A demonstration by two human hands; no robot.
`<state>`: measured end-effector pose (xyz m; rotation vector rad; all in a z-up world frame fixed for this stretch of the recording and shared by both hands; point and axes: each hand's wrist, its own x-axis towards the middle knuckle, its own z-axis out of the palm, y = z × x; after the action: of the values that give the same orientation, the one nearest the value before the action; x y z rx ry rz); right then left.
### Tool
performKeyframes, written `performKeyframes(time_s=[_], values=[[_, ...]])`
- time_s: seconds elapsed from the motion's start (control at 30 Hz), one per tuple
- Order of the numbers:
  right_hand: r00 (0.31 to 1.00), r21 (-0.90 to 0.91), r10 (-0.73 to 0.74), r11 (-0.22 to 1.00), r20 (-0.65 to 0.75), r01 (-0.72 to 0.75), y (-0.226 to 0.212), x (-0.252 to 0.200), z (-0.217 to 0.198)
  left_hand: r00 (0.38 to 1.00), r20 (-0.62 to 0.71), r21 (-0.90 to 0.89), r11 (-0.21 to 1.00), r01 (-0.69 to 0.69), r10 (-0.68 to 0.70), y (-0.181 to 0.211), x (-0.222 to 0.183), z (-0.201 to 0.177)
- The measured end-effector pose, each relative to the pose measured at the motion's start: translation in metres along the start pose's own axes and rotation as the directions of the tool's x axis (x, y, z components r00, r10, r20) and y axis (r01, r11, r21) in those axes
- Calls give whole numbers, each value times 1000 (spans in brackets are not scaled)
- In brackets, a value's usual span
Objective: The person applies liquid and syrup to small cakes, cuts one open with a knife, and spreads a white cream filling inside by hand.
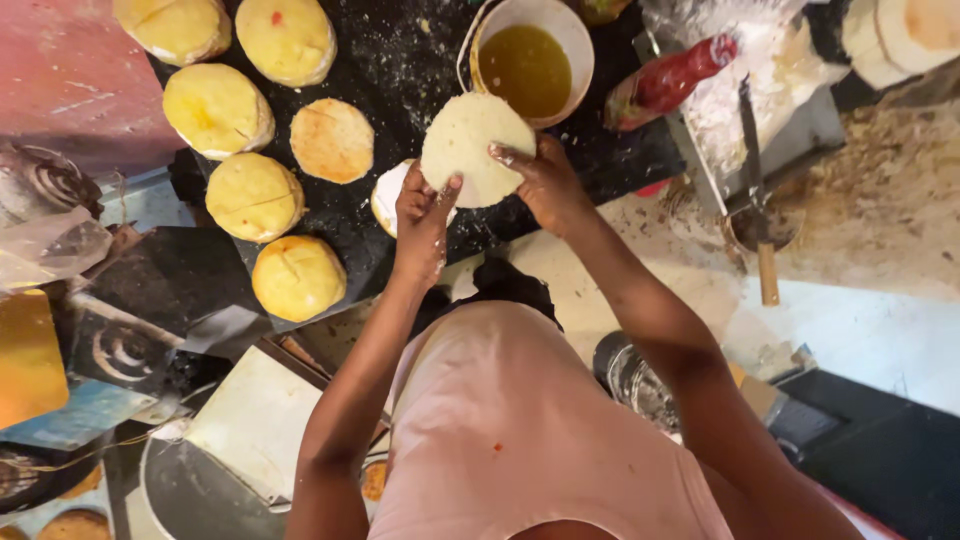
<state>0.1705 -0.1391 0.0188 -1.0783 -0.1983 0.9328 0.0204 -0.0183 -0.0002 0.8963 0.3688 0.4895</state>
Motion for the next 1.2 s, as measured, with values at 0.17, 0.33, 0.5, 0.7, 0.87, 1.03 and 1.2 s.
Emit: performKeyframes(time_s=[0.17, 0.33, 0.5, 0.7, 0.87, 1.03, 1.2], values=[[996, -184, -3, 983, 88, 19, -64, 14, -8, 994, -92, -77, 996, 48, -55, 4, 14, 23], [948, -349, 223, 927, 227, -135, -67, 46, -25, 979, 11, -533, 828, 176, -201, -5, 28, 29], [862, -786, -331, 373, 385, 494, -63, 133, -87, 943, -77, -562, 795, 227, -324, -10, 58, 29], [998, -975, 36, -212, 61, 67, -31, 205, -141, 940, -220, -454, 880, 138, -261, 25, 89, 35], [983, -949, 182, 303, -34, -89, -53, 206, -120, 967, -185, -118, 981, 156, -176, 46, 141, 49], [925, -811, 292, 585, 243, 28, -105, 187, -73, 967, 6, 90, 963, 254, -256, 23, 185, 66], [957, -805, 199, 591, 210, 54, -94, 189, -96, 949, -16, 64, 947, 314, -313, 3, 209, 64]])
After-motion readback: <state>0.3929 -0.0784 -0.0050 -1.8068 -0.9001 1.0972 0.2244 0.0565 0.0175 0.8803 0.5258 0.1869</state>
